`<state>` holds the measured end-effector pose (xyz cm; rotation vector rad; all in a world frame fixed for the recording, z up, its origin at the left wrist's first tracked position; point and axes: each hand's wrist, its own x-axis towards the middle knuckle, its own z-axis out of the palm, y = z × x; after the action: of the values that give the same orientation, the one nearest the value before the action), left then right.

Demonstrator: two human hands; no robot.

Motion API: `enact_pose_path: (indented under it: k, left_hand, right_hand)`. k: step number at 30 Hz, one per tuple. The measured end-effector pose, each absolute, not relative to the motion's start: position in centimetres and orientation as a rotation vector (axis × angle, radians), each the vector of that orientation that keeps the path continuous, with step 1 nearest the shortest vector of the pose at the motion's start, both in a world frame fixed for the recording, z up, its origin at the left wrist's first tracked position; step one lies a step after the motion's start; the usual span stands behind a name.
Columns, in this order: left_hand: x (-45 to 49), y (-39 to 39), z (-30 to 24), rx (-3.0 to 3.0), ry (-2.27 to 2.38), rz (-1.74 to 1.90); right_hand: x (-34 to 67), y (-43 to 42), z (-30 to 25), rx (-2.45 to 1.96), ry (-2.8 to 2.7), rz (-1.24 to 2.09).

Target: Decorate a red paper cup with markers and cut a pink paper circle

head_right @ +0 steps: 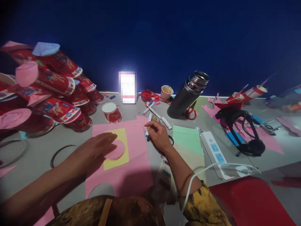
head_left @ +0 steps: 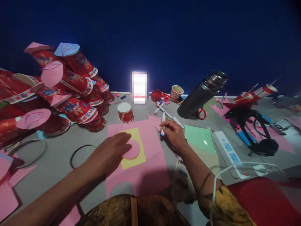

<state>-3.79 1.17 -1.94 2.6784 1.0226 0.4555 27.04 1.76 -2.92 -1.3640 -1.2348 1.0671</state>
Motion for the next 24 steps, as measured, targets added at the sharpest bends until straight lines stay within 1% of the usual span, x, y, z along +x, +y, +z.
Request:
enact_pose_path:
  k: [2,4,7,9,14,19,22,24]
  left_hand:
    - [-5.4,0.5,-3.0,2.673,0.99,0.504]
    - [-6.7,-0.2,-3.0,2.61,1.104,0.575]
    - [-7.0,-0.6,-2.0,2.481,1.309,0.56]
    - [-6.1,-0.6,-1.6,2.425,1.369,0.485]
    - [-3.9,0.0,-2.6,2.577,1.258,0.31]
    - [-3.8,0.3,-3.4,2.591,1.275,0.237]
    - [-3.9,0.5,-3.6,2.595,1.276,0.276]
    - [-3.9,0.5,-3.9,2.609,1.291,0.325]
  right_hand:
    - [27.1,1.7,-3.0,-1.373,-1.25,1.067]
    - [27.2,1.6,-3.1,-1.382,-1.283,1.066]
    - [27.3,1.6,-3.3,-1.41,-1.352,1.064]
    - [27.4,1.5,-3.3,-1.417,-1.389,1.065]
    - [26.5,0.6,-3.2,-1.39,-1.555,0.977]
    - [24.6,-0.8,-3.5,-1.058,-1.879,0.94]
    - [23.9,-1.1,-4.0,-0.819,-2.068,0.959]
    - [23.7,-1.3,-4.2,-0.756,-2.155,0.966]
